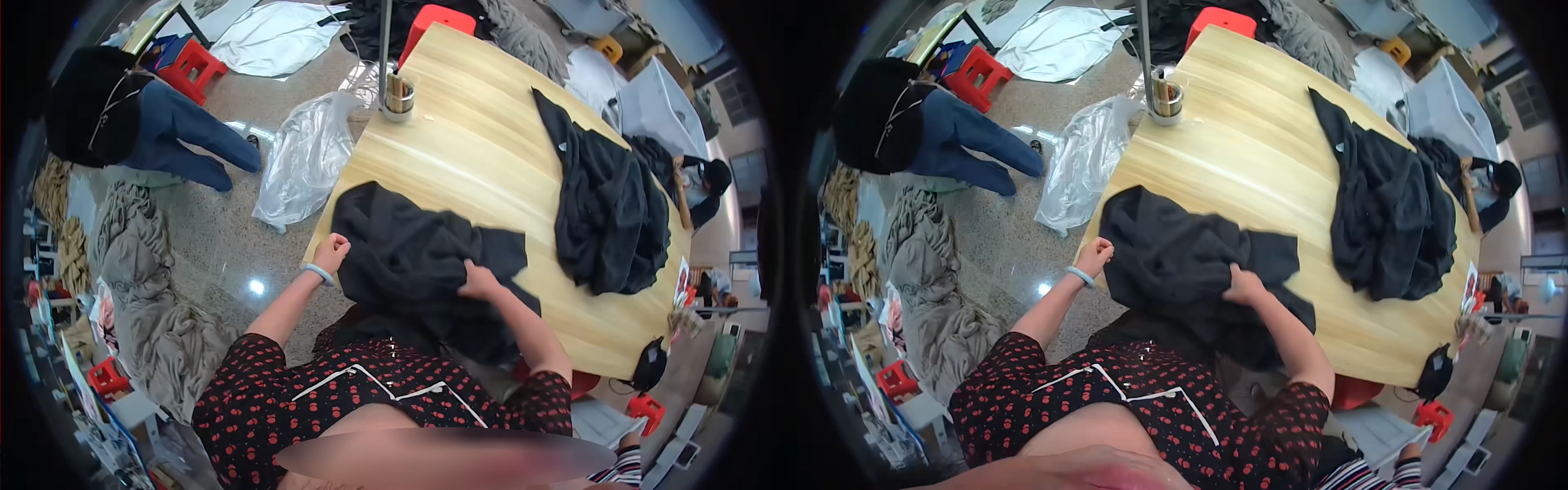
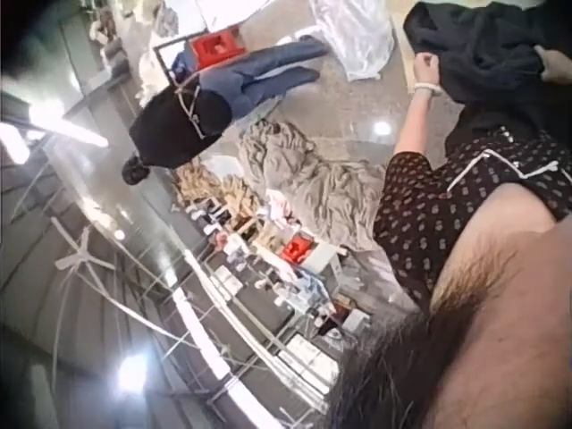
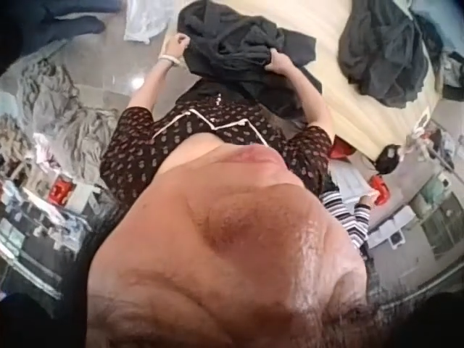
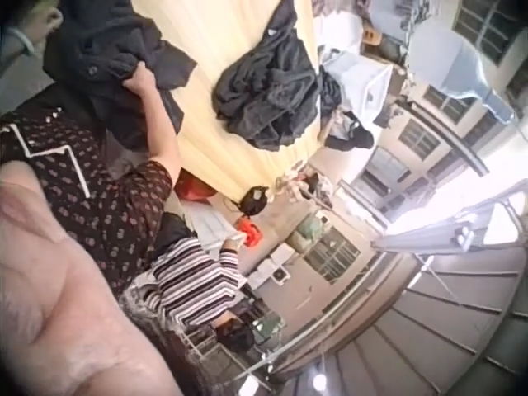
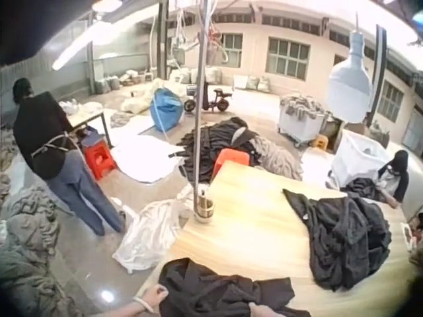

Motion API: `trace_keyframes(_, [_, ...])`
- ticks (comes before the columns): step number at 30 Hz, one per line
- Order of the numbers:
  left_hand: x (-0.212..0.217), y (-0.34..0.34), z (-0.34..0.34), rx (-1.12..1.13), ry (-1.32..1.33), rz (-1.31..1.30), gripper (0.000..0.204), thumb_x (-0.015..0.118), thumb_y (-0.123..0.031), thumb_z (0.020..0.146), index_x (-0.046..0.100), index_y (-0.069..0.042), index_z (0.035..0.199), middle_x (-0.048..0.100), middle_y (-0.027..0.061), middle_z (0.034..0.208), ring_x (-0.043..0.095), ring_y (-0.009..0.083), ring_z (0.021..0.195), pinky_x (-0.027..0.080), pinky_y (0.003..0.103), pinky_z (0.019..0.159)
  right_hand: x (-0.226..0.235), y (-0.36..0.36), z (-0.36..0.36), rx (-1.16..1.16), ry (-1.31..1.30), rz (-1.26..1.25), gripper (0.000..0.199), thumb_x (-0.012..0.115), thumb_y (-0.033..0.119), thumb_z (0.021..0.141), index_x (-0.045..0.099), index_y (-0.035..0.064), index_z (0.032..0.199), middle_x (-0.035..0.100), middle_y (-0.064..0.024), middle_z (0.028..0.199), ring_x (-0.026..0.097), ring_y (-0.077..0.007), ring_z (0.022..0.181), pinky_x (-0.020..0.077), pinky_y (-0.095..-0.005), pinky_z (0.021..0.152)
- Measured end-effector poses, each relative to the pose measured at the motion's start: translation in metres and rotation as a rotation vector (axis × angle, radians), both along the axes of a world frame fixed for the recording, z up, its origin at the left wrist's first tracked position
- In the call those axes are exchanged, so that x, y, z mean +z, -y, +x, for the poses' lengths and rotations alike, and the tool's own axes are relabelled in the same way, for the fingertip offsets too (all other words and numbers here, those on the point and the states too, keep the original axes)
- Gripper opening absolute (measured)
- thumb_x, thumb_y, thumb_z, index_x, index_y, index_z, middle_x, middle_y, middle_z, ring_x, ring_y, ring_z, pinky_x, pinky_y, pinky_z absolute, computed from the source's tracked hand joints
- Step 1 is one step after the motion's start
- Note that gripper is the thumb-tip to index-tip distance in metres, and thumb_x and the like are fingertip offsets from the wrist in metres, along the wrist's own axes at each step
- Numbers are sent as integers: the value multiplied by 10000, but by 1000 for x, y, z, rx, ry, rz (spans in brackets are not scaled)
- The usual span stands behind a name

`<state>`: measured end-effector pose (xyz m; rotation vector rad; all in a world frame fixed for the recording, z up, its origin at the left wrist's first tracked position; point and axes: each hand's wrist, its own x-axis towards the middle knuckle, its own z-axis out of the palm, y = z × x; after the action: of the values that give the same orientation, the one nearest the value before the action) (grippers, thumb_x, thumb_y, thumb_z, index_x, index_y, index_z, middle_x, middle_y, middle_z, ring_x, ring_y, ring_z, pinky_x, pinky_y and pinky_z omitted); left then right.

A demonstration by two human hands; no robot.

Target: Inspecting and arranging garments on a work table in a sewing factory.

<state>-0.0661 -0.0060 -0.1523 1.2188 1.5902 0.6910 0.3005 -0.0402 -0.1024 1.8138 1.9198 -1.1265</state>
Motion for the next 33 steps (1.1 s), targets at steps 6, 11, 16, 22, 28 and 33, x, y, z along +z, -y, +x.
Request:
trace_keyframes(6, [14, -14, -22, -2, -52, -14, 149, 558, -162, 763, 554, -13, 767, 560, 45, 614, 536, 118, 564, 430, 253, 541, 76, 70, 74, -277, -157, -664, 529, 677, 221, 596, 540, 17, 1065, 572, -116, 1027, 523, -204, 970, 391, -307, 868])
trace_keyframes(11, [-29, -10, -75, 91, -31, -24, 156, 564, -161, 763, 551, -10, 801, 567, 51, 633, 542, 123, 571, 437, 254, 544, 152, -70, 46, -766, -365, -275, 371, 640, 127, 614, 561, -60, 925, 607, -99, 795, 587, -169, 661, 480, -271, 658])
trace_keyframes(16, [-26, -5, -97, 201, -80, -45, 137, 569, -147, 768, 543, -16, 797, 565, 51, 647, 538, 122, 577, 437, 255, 550, 228, -347, 33, -955, -1138, 932, 374, 662, 92, 647, 525, -22, 976, 549, -86, 897, 530, -180, 835, 435, -280, 707])
trace_keyframes(22, [-47, 22, -102, 290, -234, -29, 126, 564, -139, 768, 545, -18, 800, 569, 58, 654, 543, 136, 600, 440, 265, 570, 208, -413, 41, -872, -1275, 1319, 824, 588, 302, 786, 23, 69, 1339, 308, -150, 1245, 373, -257, 1089, 335, -368, 896])
trace_keyframes(28, [-44, 19, -50, 36, -230, -96, 128, 572, -143, 765, 553, -21, 803, 569, 76, 653, 546, 151, 595, 443, 271, 577, 18, -270, 75, -1203, -807, 584, 615, 590, 300, 780, 316, 10, 1249, 466, -93, 1063, 496, -172, 852, 426, -241, 637])
trace_keyframes(33, [-41, -25, 9, -172, -119, -34, 132, 591, -150, 754, 560, -29, 798, 569, 68, 647, 544, 144, 595, 441, 267, 571, -84, -177, 184, -1151, -304, 579, 508, 602, 245, 760, 425, -2, 1167, 533, -69, 971, 517, -149, 793, 427, -257, 703])
